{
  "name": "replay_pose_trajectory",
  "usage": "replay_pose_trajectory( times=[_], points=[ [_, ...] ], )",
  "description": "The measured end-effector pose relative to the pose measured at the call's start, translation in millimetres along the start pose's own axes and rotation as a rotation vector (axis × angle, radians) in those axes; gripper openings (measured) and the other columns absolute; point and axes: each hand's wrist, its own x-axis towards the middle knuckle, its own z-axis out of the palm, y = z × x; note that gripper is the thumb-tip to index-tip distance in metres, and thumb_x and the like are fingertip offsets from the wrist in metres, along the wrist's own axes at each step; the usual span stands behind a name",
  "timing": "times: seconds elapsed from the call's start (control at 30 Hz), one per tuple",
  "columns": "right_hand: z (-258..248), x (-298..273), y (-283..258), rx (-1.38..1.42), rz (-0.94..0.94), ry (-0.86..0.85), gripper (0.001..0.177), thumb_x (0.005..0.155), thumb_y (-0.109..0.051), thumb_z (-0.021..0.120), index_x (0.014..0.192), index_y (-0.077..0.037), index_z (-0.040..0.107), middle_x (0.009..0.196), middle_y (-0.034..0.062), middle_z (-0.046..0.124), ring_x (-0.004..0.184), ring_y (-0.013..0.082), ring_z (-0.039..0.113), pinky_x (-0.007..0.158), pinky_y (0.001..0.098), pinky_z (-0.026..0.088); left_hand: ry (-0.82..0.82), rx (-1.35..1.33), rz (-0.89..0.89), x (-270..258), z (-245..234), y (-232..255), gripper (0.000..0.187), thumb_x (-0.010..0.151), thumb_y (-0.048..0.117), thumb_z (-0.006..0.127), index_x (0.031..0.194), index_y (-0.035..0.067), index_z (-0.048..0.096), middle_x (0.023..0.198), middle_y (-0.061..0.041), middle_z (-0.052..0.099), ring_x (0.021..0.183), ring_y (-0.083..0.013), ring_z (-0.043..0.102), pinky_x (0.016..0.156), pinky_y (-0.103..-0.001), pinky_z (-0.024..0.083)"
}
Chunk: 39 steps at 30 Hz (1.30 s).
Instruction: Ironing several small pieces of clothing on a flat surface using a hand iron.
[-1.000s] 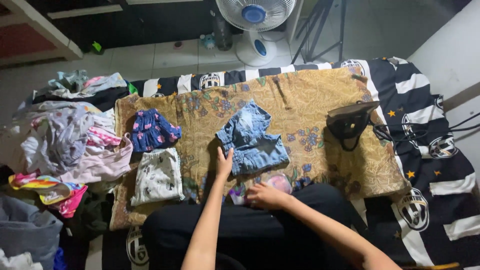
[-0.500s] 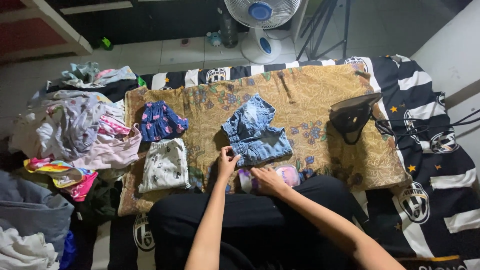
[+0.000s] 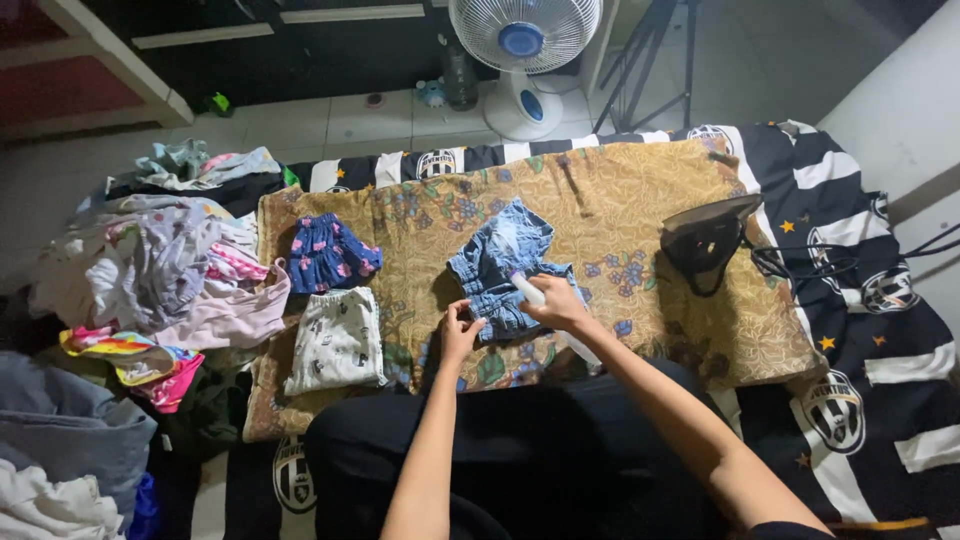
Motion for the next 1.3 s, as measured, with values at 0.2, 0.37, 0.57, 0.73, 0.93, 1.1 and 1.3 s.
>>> replay_pose_trajectory(
  times=[0.2, 0.37, 0.57, 0.73, 0.93, 1.1, 1.3],
  points=[
    [-21.1, -2.2, 3.3, 0.055, 0.067, 0.065, 0.056, 0.072, -0.039, 0.081, 0.122, -0.015, 0.069, 0.109, 0.0191, 0.070, 0.104, 0.0413, 0.068, 0.088, 0.0512, 0.056, 0.008, -0.036, -0.001, 2.2, 1.7, -6.1, 0.056, 0.082, 0.011, 0.085, 0.131, 0.014, 0.058, 0.125, -0.017, 0.058, 0.088, -0.0337, 0.076, 0.079, -0.040, 0.061],
    [-27.9, -41.9, 40.0, -0.144, -0.046, -0.287, 0.051, 0.063, -0.037, 0.079, 0.107, -0.012, 0.075, 0.099, 0.0173, 0.074, 0.092, 0.0436, 0.071, 0.078, 0.0518, 0.060, 0.005, -0.062, -0.014, 1.3, 0.4, 1.5, 0.055, 0.082, 0.010, 0.086, 0.129, 0.015, 0.058, 0.124, -0.015, 0.058, 0.087, -0.0328, 0.076, 0.078, -0.039, 0.061],
    [-48.9, -52.3, 65.8, -0.422, -0.064, -0.322, 0.051, 0.068, -0.047, 0.077, 0.109, -0.019, 0.067, 0.103, 0.0096, 0.066, 0.087, 0.0420, 0.071, 0.075, 0.0508, 0.061, 0.014, -0.055, 0.008, 3.0, 4.0, -9.3, 0.057, 0.081, 0.009, 0.086, 0.130, 0.014, 0.058, 0.122, -0.015, 0.058, 0.084, -0.0307, 0.075, 0.077, -0.038, 0.061],
    [-35.3, -51.9, 57.9, -0.666, 0.041, -0.310, 0.072, 0.050, -0.047, 0.091, 0.114, -0.026, 0.065, 0.113, 0.0008, 0.065, 0.092, 0.0333, 0.074, 0.080, 0.0458, 0.063, 0.012, -0.054, 0.023, 5.7, 1.8, -6.5, 0.056, 0.082, 0.010, 0.086, 0.130, 0.014, 0.059, 0.124, -0.018, 0.059, 0.085, -0.0336, 0.076, 0.077, -0.041, 0.061],
    [11.6, -82.9, -23.7, -0.425, -0.289, -0.465, 0.085, 0.053, -0.013, 0.078, 0.135, -0.006, 0.055, 0.124, 0.0177, 0.059, 0.098, 0.0441, 0.069, 0.082, 0.0501, 0.061, 0.030, -0.085, -0.022, 12.4, 3.3, -13.9, 0.051, 0.083, 0.013, 0.086, 0.128, 0.017, 0.062, 0.120, -0.011, 0.060, 0.084, -0.0267, 0.076, 0.074, -0.036, 0.062],
    [15.0, -56.8, -19.1, -0.245, -0.142, -0.808, 0.133, 0.057, -0.031, 0.094, 0.163, -0.020, 0.014, 0.159, 0.0194, 0.022, 0.140, 0.0491, 0.031, 0.101, 0.0737, 0.040, 0.245, 0.111, -0.009, 17.5, -5.5, 7.2, 0.042, 0.088, 0.014, 0.066, 0.129, 0.023, 0.060, 0.126, -0.010, 0.060, 0.106, -0.0359, 0.070, 0.091, -0.044, 0.056],
    [31.4, 31.7, 106.9, -0.066, -0.077, 0.075, 0.063, 0.082, -0.048, 0.082, 0.135, -0.022, 0.061, 0.126, 0.0125, 0.054, 0.117, 0.0391, 0.061, 0.096, 0.0489, 0.051, 0.263, 0.378, 0.001, 44.0, -13.4, 27.3, 0.048, 0.088, 0.016, 0.069, 0.134, 0.026, 0.061, 0.148, -0.005, 0.044, 0.139, -0.0341, 0.044, 0.116, -0.051, 0.037]
  ],
)
